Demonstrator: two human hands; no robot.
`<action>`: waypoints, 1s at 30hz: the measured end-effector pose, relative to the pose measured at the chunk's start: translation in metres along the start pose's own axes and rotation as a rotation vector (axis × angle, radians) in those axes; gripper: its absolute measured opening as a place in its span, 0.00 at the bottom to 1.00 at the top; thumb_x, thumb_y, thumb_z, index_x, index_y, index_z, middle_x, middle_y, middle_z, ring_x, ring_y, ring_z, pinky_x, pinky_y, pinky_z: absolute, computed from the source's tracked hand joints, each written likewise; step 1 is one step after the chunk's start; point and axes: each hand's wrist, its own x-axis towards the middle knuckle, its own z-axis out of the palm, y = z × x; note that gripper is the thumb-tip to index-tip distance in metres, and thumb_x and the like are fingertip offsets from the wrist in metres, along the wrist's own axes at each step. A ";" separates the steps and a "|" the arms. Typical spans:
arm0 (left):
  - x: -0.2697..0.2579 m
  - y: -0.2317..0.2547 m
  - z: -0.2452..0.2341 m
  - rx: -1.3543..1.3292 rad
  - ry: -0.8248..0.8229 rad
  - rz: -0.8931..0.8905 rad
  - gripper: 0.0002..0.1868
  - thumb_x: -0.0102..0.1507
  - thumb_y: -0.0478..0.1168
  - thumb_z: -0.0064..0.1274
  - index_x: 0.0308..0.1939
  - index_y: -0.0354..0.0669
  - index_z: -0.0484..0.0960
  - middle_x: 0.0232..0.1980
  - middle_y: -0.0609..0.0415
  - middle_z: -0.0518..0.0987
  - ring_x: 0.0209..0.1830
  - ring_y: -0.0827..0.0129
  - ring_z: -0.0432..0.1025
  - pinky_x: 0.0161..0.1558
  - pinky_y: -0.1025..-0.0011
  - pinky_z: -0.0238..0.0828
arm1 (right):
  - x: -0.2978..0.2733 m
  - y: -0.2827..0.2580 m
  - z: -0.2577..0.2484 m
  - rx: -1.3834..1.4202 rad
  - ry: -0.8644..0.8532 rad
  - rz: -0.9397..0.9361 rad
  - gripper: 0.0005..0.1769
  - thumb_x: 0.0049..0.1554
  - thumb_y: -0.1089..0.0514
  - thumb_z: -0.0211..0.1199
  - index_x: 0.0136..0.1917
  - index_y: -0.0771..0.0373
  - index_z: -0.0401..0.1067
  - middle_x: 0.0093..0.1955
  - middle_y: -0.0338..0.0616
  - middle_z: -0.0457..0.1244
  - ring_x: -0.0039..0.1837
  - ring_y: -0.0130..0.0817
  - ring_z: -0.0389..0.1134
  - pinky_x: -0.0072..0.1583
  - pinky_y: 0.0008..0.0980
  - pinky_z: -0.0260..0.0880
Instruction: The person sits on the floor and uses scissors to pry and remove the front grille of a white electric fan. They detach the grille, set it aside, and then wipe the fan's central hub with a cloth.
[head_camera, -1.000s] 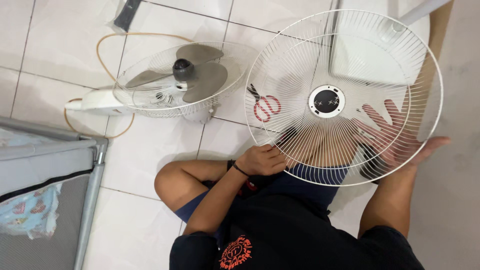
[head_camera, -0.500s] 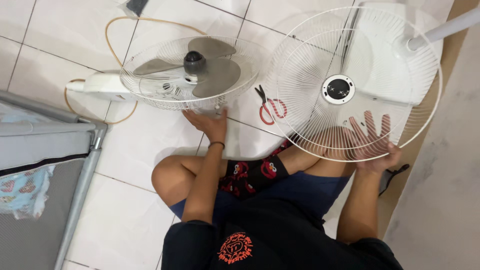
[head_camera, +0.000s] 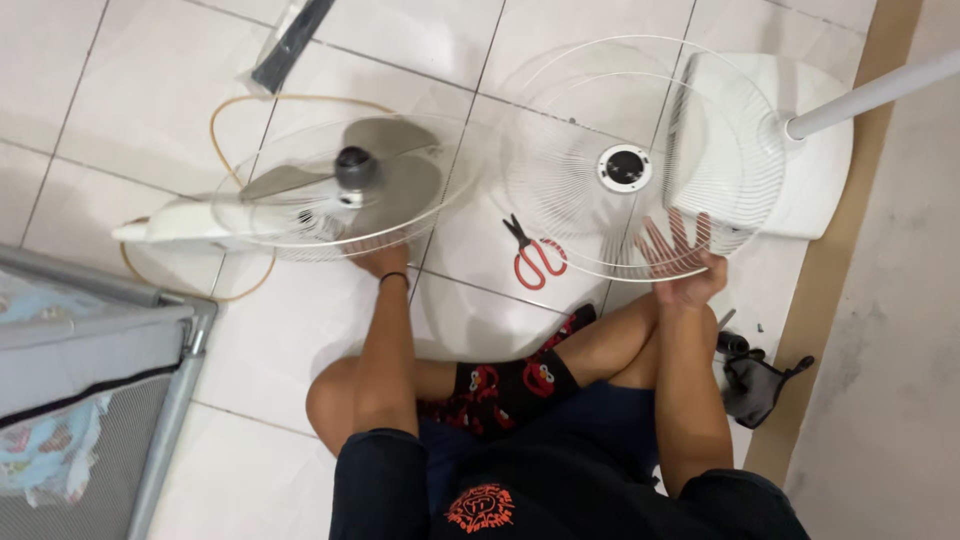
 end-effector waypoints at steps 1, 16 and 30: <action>0.013 -0.002 -0.006 -0.033 0.005 0.000 0.59 0.53 0.56 0.72 0.74 0.34 0.51 0.77 0.35 0.53 0.77 0.43 0.49 0.75 0.53 0.43 | 0.006 0.008 0.002 0.011 0.005 0.003 0.42 0.47 0.47 0.59 0.75 0.48 0.61 0.77 0.53 0.55 0.79 0.72 0.54 0.72 0.74 0.61; 0.129 0.013 -0.094 0.250 0.213 -0.121 0.60 0.53 0.57 0.72 0.73 0.24 0.53 0.77 0.28 0.52 0.78 0.38 0.45 0.77 0.50 0.41 | 0.037 0.138 0.048 0.195 -0.103 0.263 0.45 0.46 0.52 0.56 0.78 0.52 0.58 0.81 0.56 0.52 0.78 0.72 0.52 0.74 0.73 0.54; -0.062 0.038 -0.097 -1.204 -0.740 -0.565 0.39 0.60 0.27 0.40 0.77 0.38 0.52 0.76 0.39 0.64 0.71 0.43 0.66 0.67 0.50 0.71 | 0.016 0.154 0.023 0.242 -0.176 0.503 0.51 0.44 0.57 0.51 0.82 0.60 0.51 0.81 0.59 0.51 0.77 0.71 0.55 0.75 0.67 0.56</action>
